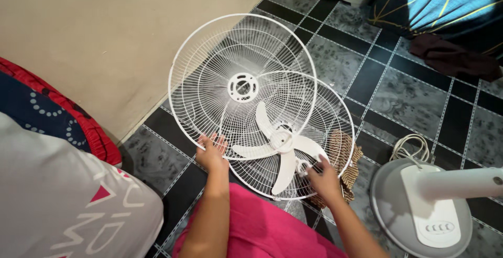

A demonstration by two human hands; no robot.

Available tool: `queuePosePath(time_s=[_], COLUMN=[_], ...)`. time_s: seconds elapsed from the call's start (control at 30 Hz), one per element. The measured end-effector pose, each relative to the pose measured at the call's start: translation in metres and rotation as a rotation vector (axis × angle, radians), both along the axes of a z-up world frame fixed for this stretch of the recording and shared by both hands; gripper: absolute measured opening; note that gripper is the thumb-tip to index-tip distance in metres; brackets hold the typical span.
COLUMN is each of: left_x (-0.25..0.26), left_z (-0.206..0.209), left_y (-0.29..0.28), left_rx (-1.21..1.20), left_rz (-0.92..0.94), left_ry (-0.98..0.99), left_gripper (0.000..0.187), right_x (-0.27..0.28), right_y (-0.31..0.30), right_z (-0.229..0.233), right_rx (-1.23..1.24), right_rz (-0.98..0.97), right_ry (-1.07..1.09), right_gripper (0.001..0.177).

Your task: The person disassembles a white pedestal fan by removing the front grille, fan blades, and motor housing. They use a screwdriver to loosen screws and separate components, placing them on the floor.

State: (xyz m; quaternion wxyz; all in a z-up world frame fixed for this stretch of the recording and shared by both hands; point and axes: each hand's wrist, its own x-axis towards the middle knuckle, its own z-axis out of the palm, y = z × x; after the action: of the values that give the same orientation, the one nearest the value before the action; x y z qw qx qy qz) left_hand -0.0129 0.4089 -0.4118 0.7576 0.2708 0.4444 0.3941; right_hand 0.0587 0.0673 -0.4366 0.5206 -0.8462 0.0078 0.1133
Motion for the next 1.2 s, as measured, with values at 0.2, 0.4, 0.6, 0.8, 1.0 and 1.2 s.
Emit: queuePosePath(time_s=[0.2,0.4,0.6,0.8,1.0,1.2], left_x=[0.002,-0.010,-0.011,0.009,0.026,0.028], left_z=[0.008,0.033,0.063,0.103,0.134,0.137], left_y=[-0.018,-0.042,-0.058,-0.057,-0.028,-0.002], left_rx=[-0.003,-0.041,-0.010,0.038,0.114,0.217], left_rz=[-0.083,-0.161,-0.153,-0.137,-0.040,0.069], left_ry=[-0.025,0.002,-0.022,-0.109,-0.158,-0.075], left_gripper=[0.036,0.036,0.033,0.030,0.026,0.020], right_x=[-0.038,-0.058,-0.046,0.015,0.094,0.164], right_y=[-0.018,-0.006,0.013,-0.006,-0.043,-0.075], right_z=[-0.026,-0.053,-0.023,0.000,-0.015,0.005], right_rx=[0.092,0.844,0.831,0.840,1.024,1.110], right_rz=[-0.524,-0.395,-0.313,-0.165,-0.177,-0.256], right_ry=[-0.131,0.887,0.771,0.637,0.516,0.322], right_gripper=[0.040,0.037,0.031,0.030,0.033,0.012])
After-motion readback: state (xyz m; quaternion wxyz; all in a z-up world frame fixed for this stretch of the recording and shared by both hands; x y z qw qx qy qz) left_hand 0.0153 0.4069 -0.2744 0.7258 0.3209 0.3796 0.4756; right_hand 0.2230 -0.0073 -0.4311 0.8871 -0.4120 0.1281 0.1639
